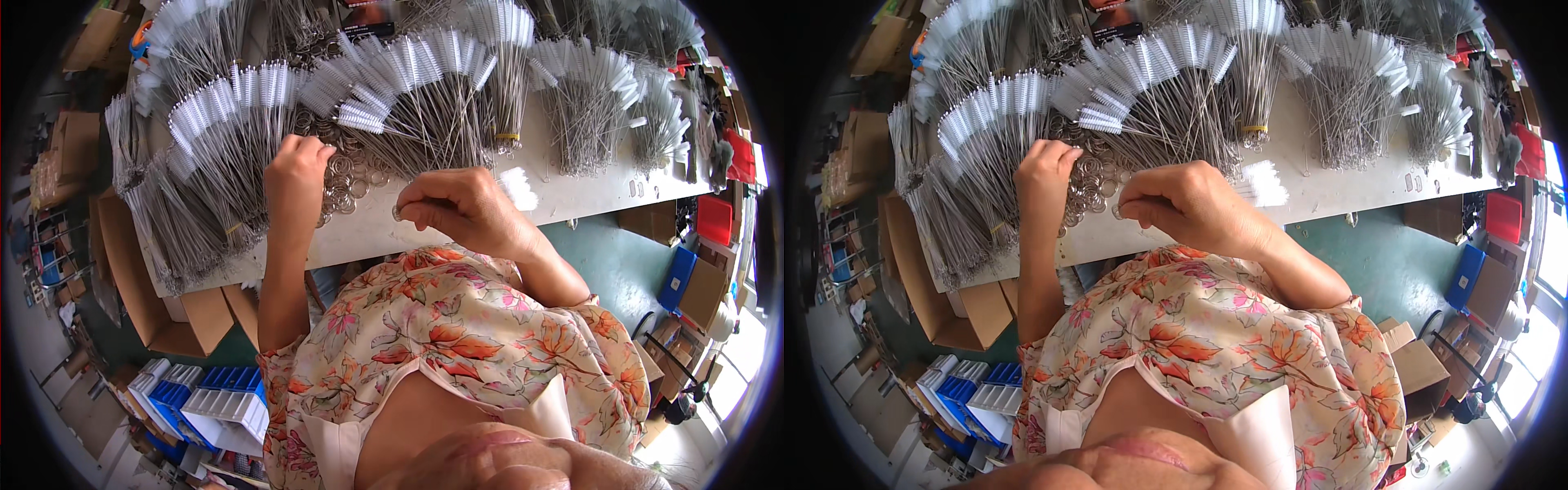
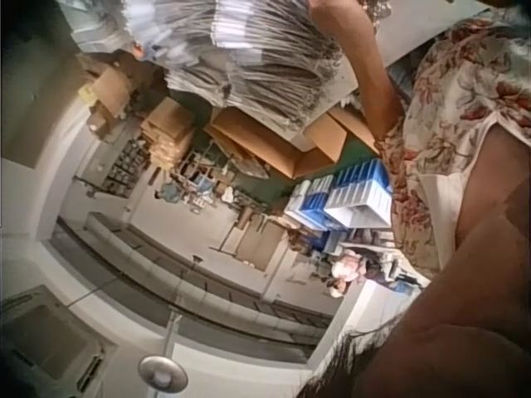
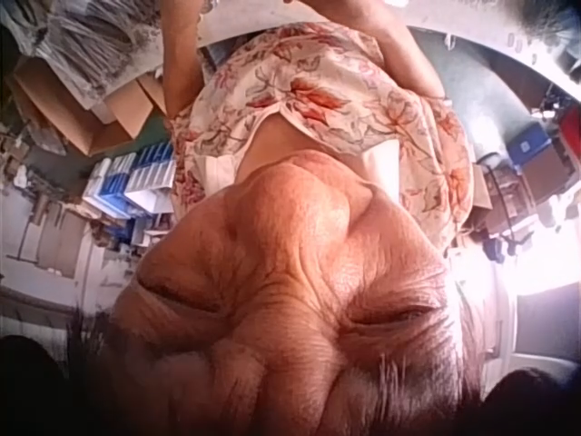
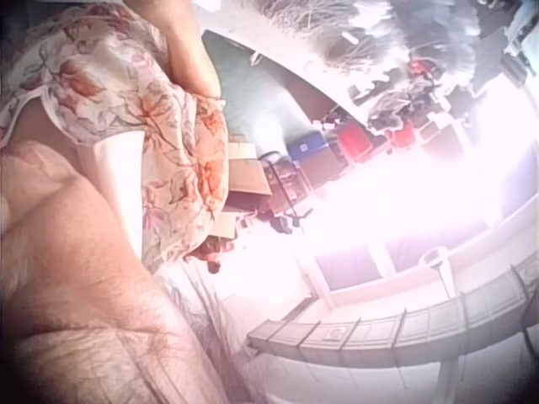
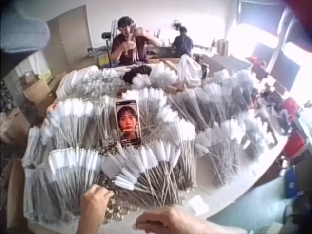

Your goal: The recorder is assembling small cleaning brushes by sliding multiple brushes onto a single metal ring.

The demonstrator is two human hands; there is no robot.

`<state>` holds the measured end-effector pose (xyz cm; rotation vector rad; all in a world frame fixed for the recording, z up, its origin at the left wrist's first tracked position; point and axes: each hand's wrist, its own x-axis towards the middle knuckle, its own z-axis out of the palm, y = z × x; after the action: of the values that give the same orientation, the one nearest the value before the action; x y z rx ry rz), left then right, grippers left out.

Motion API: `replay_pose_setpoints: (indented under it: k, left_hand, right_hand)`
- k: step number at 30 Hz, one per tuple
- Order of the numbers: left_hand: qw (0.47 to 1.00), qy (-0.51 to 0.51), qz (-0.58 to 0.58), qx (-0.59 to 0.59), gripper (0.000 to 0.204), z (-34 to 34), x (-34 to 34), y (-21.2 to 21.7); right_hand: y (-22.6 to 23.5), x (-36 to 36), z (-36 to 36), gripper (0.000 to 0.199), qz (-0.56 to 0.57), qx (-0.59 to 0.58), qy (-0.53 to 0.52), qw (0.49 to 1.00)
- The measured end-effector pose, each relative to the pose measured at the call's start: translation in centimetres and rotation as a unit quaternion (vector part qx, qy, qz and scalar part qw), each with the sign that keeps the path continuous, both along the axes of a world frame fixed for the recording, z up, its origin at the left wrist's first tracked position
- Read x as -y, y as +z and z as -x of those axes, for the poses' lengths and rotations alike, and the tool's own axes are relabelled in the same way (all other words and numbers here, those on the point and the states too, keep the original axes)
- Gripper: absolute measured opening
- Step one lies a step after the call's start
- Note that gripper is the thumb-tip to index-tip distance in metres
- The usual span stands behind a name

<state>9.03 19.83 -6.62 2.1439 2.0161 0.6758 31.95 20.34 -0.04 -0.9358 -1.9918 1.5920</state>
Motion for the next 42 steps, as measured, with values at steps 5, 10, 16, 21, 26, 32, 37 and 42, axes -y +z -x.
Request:
replay_pose_setpoints:
  k: [5, 10, 16, 21, 26, 32, 37, 42]
  left_hand:
    - [0.997, 0.022, -0.042, 0.06, 0.014, 0.7, -0.2, 0.2]
    - [0.963, 0.067, -0.044, 0.256, 0.017, 0.4, 0.4, 0.5]
    - [0.847, -0.019, 0.064, 0.528, 0.012, -2.1, 2.6, 5.1]
    - [0.832, -0.053, 0.049, 0.55, 0.011, -3.7, 3.0, 4.9]
    - [0.791, -0.068, 0.001, 0.608, 0.011, -4.0, 3.2, 3.8]
    - [0.849, -0.101, -0.017, 0.518, 0.019, -3.8, 3.6, 4.5]
    - [0.695, -0.079, 0.069, 0.711, 0.02, -3.8, 3.9, 4.9]
    - [0.709, -0.067, 0.043, 0.701, 0.021, -3.7, 4.3, 4.7]
  right_hand:
    - [0.0, 0.0, 0.4, 0.008, -0.017, -0.011, -0.013, 1.0]
    - [-0.2, 0.2, 0.9, 0.007, -0.031, -0.011, -0.029, 0.999]
    - [0.7, -0.7, 1.5, 0.007, -0.14, -0.003, -0.055, 0.989]
    - [0.9, -0.4, 2.7, 0.008, -0.13, -0.11, -0.088, 0.982]
    - [0.7, 0.2, 3.0, 0.008, -0.094, -0.131, -0.08, 0.984]
    - [1.4, -0.2, 2.4, 0.009, -0.082, -0.108, -0.068, 0.989]
    - [1.5, -0.3, 2.2, 0.006, -0.081, -0.131, -0.032, 0.988]
    - [1.1, 0.1, 2.4, 0.006, -0.087, -0.145, -0.034, 0.985]
